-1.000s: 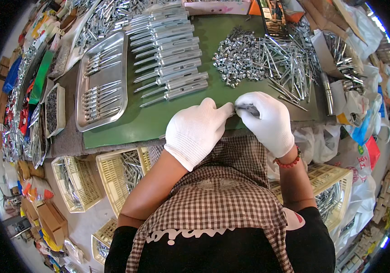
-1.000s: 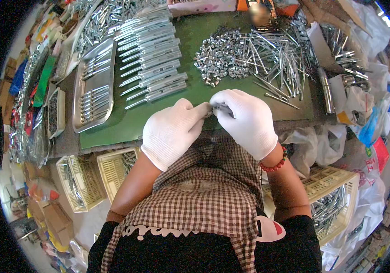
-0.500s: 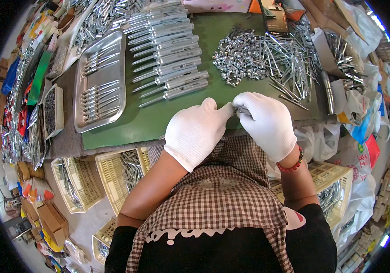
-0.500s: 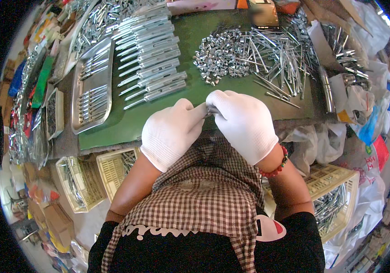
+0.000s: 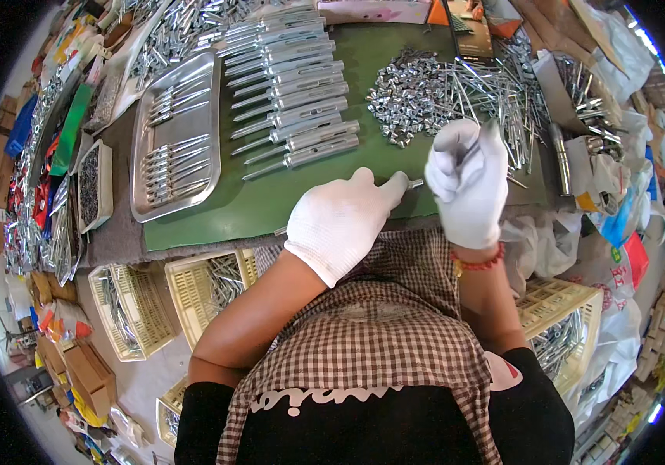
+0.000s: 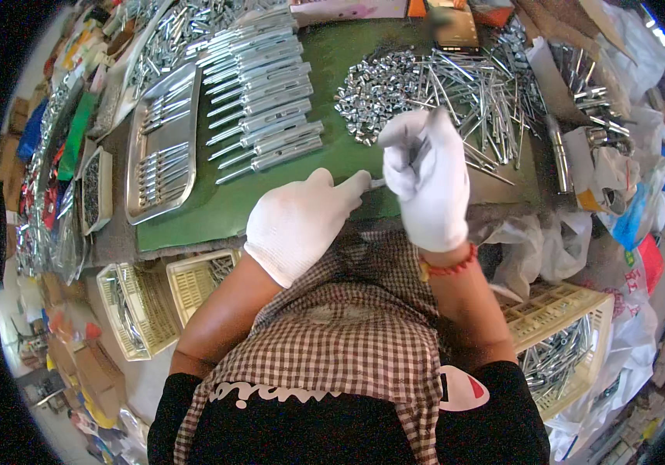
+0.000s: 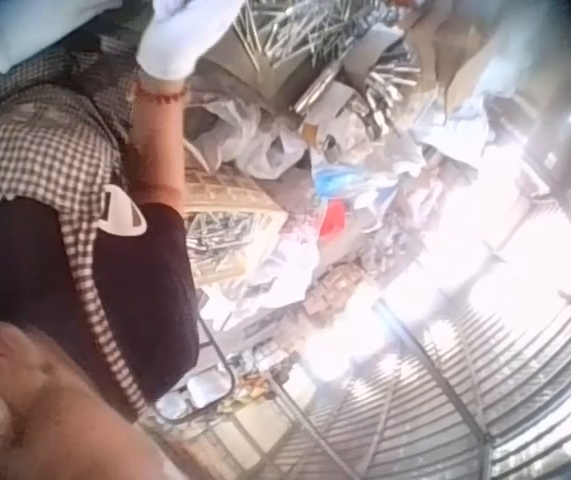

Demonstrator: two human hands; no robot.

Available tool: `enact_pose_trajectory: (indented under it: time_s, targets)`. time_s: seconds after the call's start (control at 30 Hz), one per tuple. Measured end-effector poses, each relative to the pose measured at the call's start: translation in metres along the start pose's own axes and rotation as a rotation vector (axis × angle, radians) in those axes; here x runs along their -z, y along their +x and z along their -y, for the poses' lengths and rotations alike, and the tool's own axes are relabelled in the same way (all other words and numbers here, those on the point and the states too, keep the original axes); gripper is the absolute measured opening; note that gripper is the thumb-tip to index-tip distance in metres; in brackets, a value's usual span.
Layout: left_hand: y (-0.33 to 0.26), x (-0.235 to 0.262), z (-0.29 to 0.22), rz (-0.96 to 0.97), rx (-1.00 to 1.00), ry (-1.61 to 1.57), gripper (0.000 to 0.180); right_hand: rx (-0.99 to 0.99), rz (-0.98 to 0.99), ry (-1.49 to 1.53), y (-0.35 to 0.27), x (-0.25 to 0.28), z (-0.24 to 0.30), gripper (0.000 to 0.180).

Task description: Assembling small metal components and rods at a workbench.

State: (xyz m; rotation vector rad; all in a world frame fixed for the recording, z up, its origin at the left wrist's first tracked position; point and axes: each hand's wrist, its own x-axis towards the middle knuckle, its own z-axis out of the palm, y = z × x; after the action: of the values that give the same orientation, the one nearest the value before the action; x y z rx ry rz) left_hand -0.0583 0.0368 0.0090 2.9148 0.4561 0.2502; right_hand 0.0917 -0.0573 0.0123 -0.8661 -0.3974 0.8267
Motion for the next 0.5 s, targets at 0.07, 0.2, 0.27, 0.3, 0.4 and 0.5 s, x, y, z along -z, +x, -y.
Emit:
enact_pose_trajectory:
  time_s: [0.07,0.2,0.27,0.3,0.4,0.5]
  targets:
    - [0.0,0.0,0.001,-0.031,-0.012,-0.008,0.025,0.002,0.084,0.229,0.008,0.003,-0.013,0.055]
    - [0.002,0.004,-0.002,0.034,0.007,-0.005,0.022,0.052,0.023,0.182,0.011,-0.001,-0.025,0.052]
    - [0.002,0.004,-0.002,0.036,0.007,-0.015,0.02,0.073,0.001,0.129,0.007,-0.004,-0.03,0.055]
    - [0.002,0.002,-0.002,0.043,0.005,-0.009,0.017,0.098,0.004,0.006,0.005,-0.004,-0.033,0.058]
    - [0.004,0.004,-0.002,0.036,-0.01,0.001,0.012,0.11,-0.011,-0.183,0.004,-0.006,-0.034,0.064]
    - [0.009,0.014,-0.012,0.042,-0.02,0.073,0.01,0.301,-0.012,-0.218,-0.003,-0.002,-0.042,0.055]
